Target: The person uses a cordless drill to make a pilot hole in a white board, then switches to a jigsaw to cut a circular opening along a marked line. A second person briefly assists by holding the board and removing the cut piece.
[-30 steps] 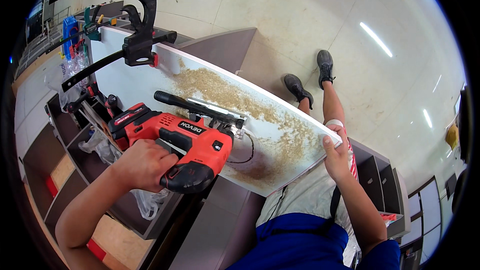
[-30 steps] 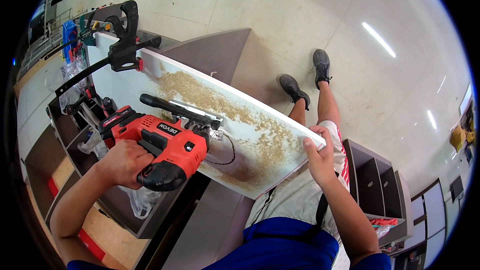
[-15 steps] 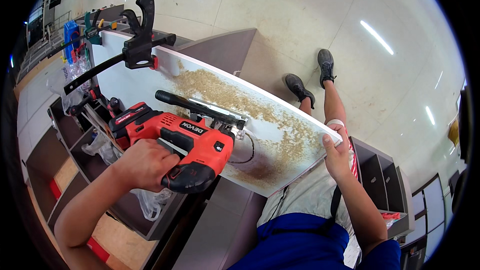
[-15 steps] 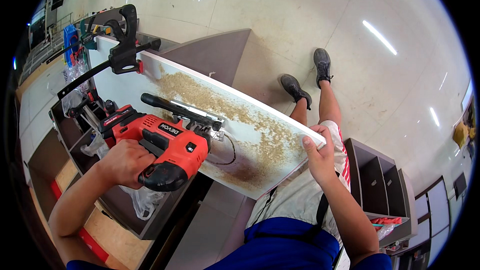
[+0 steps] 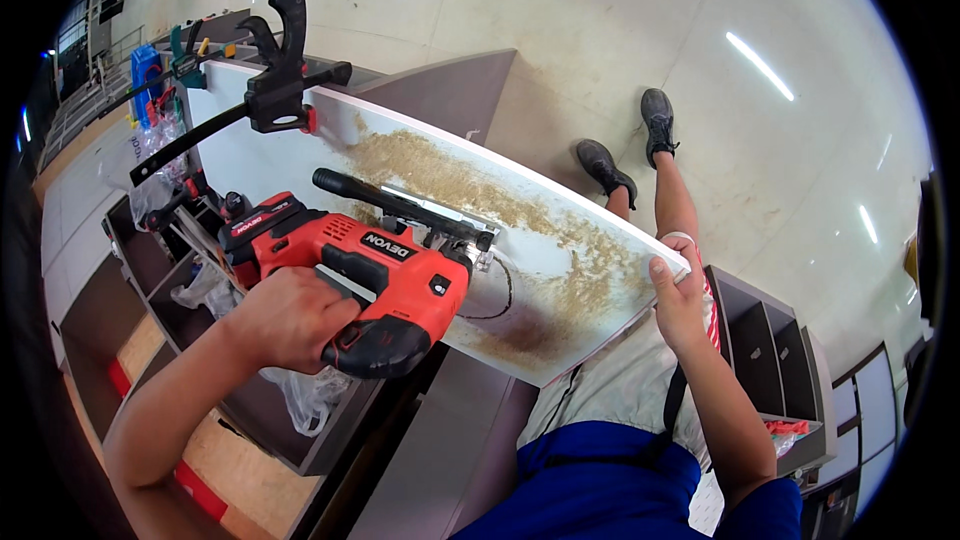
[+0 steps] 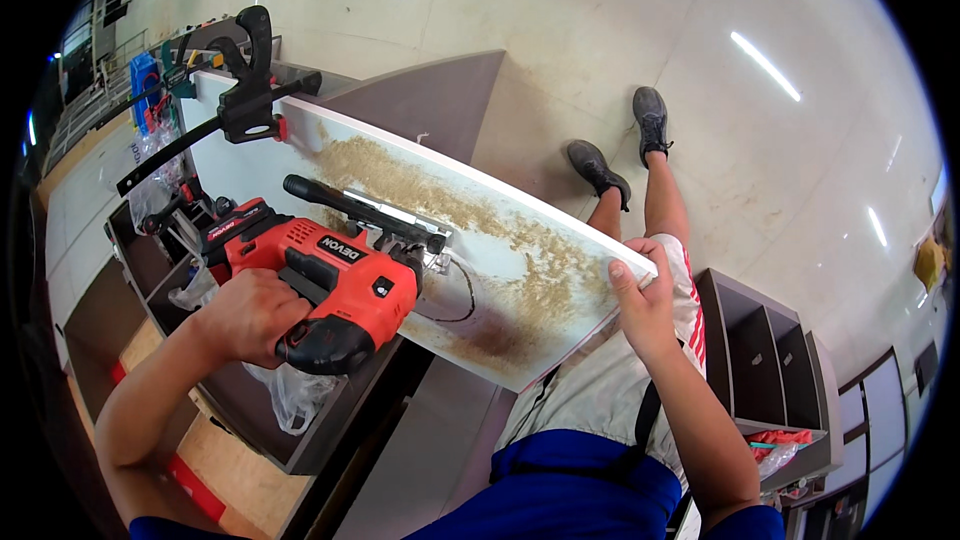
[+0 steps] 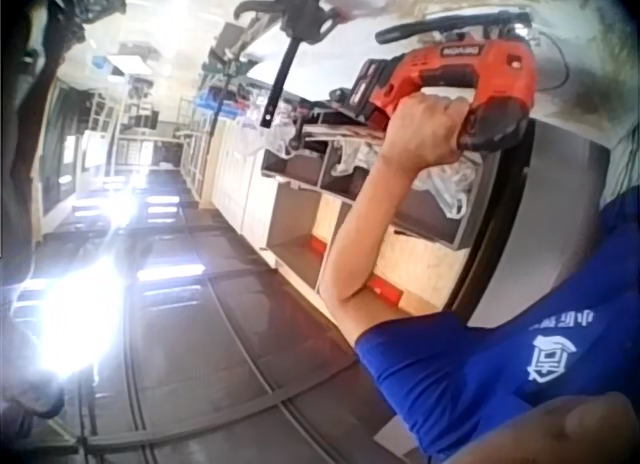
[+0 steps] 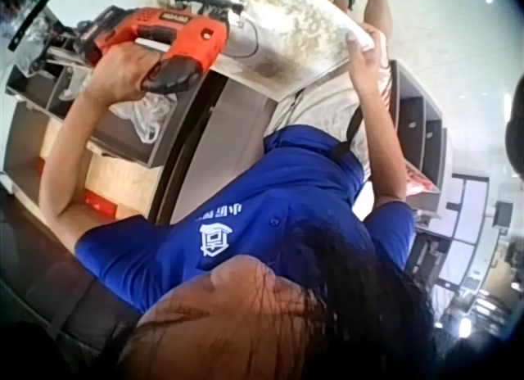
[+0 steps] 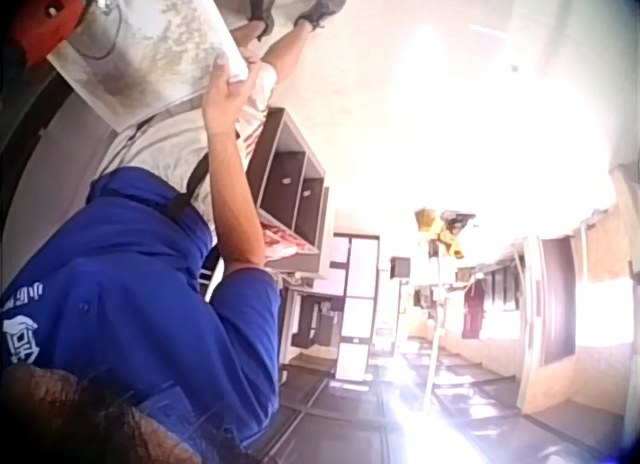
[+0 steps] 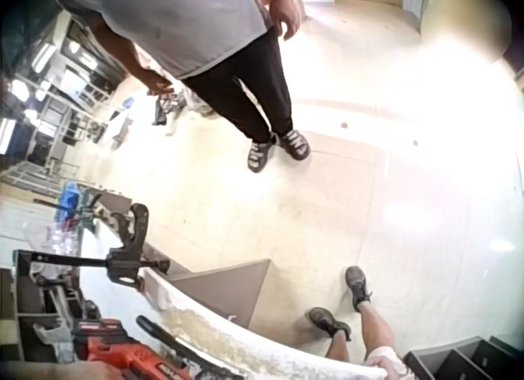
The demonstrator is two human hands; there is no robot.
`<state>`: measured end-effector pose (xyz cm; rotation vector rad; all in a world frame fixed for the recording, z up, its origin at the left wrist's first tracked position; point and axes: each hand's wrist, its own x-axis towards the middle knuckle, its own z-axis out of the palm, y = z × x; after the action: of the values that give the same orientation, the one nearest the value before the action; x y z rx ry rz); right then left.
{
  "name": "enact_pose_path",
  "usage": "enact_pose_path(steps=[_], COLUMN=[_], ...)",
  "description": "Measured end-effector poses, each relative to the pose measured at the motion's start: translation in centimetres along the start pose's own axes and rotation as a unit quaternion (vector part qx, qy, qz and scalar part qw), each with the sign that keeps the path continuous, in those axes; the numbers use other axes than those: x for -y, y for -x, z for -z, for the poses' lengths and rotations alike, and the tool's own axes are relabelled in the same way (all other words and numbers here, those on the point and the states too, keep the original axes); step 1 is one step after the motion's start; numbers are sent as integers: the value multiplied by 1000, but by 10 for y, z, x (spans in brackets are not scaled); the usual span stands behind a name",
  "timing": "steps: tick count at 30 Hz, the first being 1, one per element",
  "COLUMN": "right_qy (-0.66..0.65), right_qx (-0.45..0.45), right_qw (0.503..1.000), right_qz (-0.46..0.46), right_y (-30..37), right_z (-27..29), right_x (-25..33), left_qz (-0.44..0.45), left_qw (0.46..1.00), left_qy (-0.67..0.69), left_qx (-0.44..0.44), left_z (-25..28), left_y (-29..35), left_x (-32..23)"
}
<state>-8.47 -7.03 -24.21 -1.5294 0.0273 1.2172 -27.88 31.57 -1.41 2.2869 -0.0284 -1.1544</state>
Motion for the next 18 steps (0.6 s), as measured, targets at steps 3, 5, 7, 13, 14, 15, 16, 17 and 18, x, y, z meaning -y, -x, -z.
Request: enact_pose_path(steps=[3, 5, 7, 13, 14, 15, 16, 17, 18], right_qy=[-2, -8, -15, 270, 247, 219, 211, 216, 222], right_qx=[-20, -19, -21, -88, -7, 79, 195, 254, 310], right_qw=[1000, 998, 997, 898, 894, 886, 870, 851, 830], right_qz=[-18, -53, -76, 336, 374, 400, 401, 406, 407], right_y=[2, 4, 5, 4, 4, 3, 0, 4, 9], right_z=[-4, -3, -3, -25, -43, -61, -91, -118, -144], right_x=[2, 8, 10, 47, 62, 77, 98, 97, 92], left_qz=[0, -1, 6, 13, 11, 16, 20, 23, 26], left_qw=[1000, 1000, 1000, 1000, 999, 999, 999, 998, 998], left_qy=[0, 3, 0, -12, -21, -25, -30, -37, -41], left_qx=[2, -2, 7, 18, 24, 32, 39, 44, 43], left_z=[1, 1, 3, 10, 11, 10, 10, 11, 10], left_y=[-2, -1, 0, -1, -1, -2, -1, -2, -3], left_x=[1, 0, 0, -5, -4, -4, -4, -3, -3])
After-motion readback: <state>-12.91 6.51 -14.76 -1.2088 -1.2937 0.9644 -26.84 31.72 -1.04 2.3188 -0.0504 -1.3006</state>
